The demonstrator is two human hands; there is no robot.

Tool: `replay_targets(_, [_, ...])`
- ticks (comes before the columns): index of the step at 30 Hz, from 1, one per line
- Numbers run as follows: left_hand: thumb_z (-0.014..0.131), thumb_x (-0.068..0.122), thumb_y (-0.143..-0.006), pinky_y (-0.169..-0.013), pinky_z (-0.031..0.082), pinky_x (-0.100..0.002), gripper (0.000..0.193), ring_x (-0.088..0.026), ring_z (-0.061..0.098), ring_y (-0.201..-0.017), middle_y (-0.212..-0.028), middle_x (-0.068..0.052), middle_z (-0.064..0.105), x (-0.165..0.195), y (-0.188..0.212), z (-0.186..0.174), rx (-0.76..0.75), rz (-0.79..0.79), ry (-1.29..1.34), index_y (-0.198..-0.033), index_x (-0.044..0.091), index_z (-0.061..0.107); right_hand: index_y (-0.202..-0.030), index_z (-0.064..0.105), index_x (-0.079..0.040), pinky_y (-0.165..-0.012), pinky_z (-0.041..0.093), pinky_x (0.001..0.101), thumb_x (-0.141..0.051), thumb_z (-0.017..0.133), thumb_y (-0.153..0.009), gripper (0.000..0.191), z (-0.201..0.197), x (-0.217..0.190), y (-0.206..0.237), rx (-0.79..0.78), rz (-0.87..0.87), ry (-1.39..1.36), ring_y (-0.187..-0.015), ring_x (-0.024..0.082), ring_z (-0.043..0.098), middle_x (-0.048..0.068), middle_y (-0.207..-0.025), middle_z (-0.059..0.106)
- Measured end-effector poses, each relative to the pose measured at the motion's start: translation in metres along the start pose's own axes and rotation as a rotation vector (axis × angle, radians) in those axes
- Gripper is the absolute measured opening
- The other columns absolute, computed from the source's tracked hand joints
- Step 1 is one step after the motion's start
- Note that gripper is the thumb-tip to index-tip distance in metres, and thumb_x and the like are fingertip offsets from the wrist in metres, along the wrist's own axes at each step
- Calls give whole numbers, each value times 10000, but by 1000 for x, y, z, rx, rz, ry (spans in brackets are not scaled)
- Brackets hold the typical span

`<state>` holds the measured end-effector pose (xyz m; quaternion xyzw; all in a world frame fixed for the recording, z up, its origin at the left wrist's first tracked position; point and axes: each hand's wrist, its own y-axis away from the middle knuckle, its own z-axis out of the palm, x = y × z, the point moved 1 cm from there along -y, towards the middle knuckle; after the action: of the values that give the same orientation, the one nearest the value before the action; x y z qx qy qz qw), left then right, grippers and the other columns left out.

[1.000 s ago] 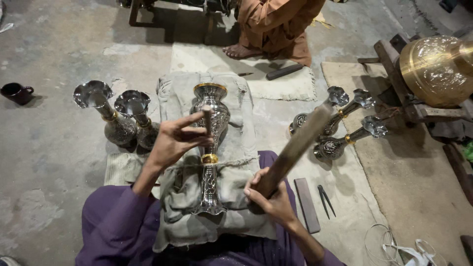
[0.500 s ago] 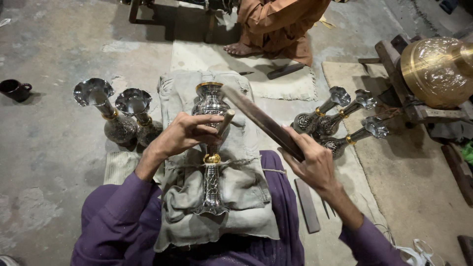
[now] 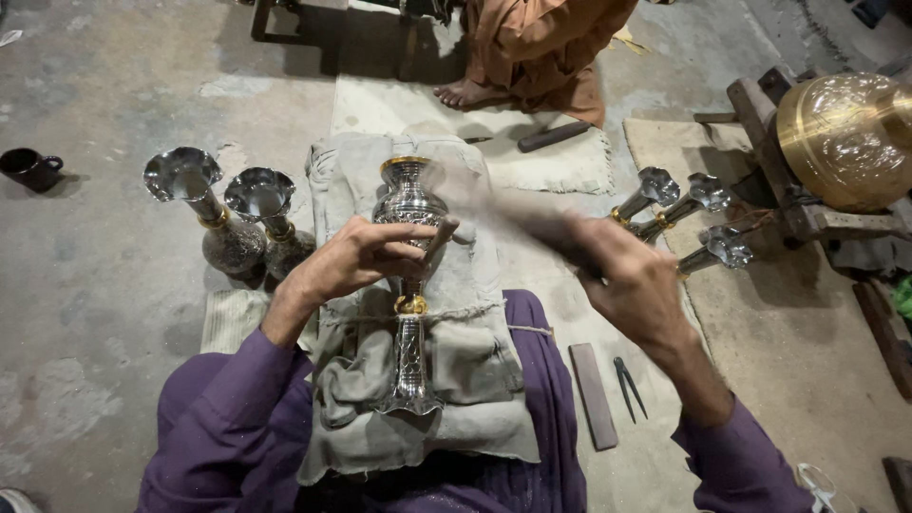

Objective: The person sits on the floor holding an engraved silver vase upright on a cloth cushion and uses a small punch and a wooden mallet to repeatedly tap and shape the vase's surface, repositioning the punch around the body and neck of the vase. Finished silver vases and a large brass vessel sit nearby on the floor.

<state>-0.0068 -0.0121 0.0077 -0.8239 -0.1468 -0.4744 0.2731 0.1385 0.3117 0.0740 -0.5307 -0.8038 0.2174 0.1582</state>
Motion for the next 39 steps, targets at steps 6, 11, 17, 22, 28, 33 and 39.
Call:
replay_targets(6, [704,-4,-872,-869,658,-314,579,-159,793,-951,-1050,-87,805,7,-1,-1,-27,-30,-18,-1411,168,579,-1567,431,-204,-809,636,361,-53,667,-929,696,6,-19,-5,111,220,-444,-926,208,743,84,-1102,712])
replay_targets(11, [771,13,-828,-837,650,-320,579,-167,791,-916,-1056,-92,802,8,2,5,136,-42,-111,-1365,163,614,-1534,480,-263,-730,607,400,-62,703,-829,766,-1,-21,-10,-60,234,-37,-832,273,728,104,-1079,728])
replay_targets(17, [756,4,-852,-849,667,-307,590,-167,795,-958,-1058,-105,801,5,7,15,230,-85,21,-1393,162,583,-1500,500,-283,-689,615,369,-162,758,-834,724,-3,-13,-19,-203,175,22,-892,241,686,92,-1115,644])
replay_targets(22, [750,-2,-864,-879,668,-334,573,-187,790,-983,-1056,-102,806,7,7,15,223,-84,46,-1387,167,591,-1499,522,-304,-636,615,365,-173,752,-821,729,-2,-8,-22,-293,123,154,-903,212,663,66,-1107,648])
replay_targets(28, [745,9,-849,-913,660,-372,596,-211,776,-1028,-1109,-99,792,6,6,16,207,-102,-15,-1391,198,586,-1523,495,-219,-630,603,311,-97,720,-841,729,-3,1,-25,-89,296,-156,-779,189,656,121,-1104,651])
replay_targets(33, [764,10,-844,-923,652,-372,600,-213,761,-1053,-1111,-98,785,9,6,15,210,-91,-34,-1388,190,585,-1538,449,-118,-909,570,409,-47,690,-834,747,-16,4,-29,-13,26,-286,-1059,273,682,189,-1292,664])
replay_targets(39, [762,27,-843,-882,663,-343,589,-194,777,-1016,-1065,-101,798,12,6,14,212,-129,-16,-1383,185,586,-1571,487,-199,-729,608,350,-67,677,-911,699,-10,0,-29,-88,569,-451,-811,205,719,110,-1019,741])
